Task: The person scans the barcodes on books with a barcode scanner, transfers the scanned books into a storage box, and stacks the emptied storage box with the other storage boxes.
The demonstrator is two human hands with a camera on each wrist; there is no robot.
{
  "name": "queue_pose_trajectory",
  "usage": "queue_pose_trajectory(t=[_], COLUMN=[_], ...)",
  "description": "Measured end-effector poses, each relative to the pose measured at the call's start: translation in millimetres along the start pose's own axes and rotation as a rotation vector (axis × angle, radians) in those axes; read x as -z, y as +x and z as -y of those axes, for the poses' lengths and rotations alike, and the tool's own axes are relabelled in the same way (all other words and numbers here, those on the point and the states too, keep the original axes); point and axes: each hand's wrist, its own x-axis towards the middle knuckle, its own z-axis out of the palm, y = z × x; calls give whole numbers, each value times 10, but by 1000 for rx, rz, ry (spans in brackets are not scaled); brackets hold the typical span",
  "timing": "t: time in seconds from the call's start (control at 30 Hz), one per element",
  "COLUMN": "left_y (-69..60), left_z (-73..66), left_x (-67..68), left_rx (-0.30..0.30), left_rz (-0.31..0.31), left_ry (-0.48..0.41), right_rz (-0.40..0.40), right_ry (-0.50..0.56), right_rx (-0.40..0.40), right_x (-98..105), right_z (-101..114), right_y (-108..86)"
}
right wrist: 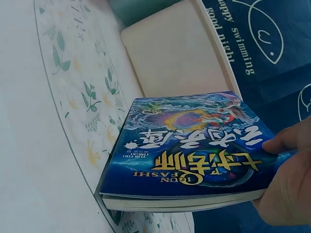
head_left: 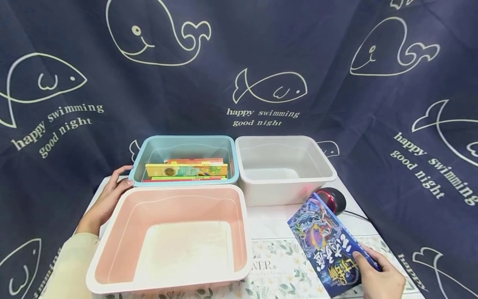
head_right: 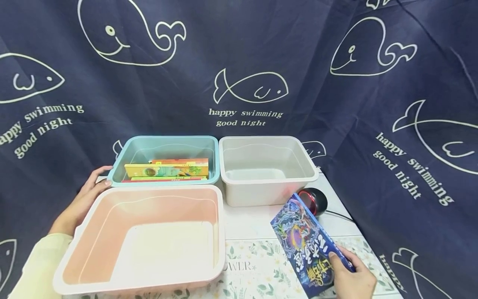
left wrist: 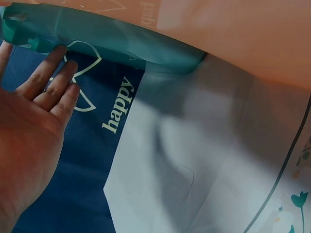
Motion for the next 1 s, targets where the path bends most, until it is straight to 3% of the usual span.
queue_pose_trajectory(t=[0.07,0.2,0.33,0.43,0.63,0.8,1.0], left_y=[6,17,11,4,-4,-13,-15], left_z=[-1,2,4,1,-9,-18,-13], left_x=[-1,-10,-12,-6,2,1,-6], left_rx=[1,2,-1,-6,-5,-9,-4], left_rz=[-2,3,4,-3,-8,-15,-16], left_ry=[3,9,5,16,36,14,33], right_rz=[-1,-1,22,61,195,304,454], right_ry=[13,-73,46,204,367,527,563], right_rx=[-1,-1,31,84,204,307,437], right_x=[-5,2,-23,-49,-47,-214,-556], right_z=[0,38,202,433,1061,1571,2035], right_y=[4,-14,-36,-49,-65,-29,42])
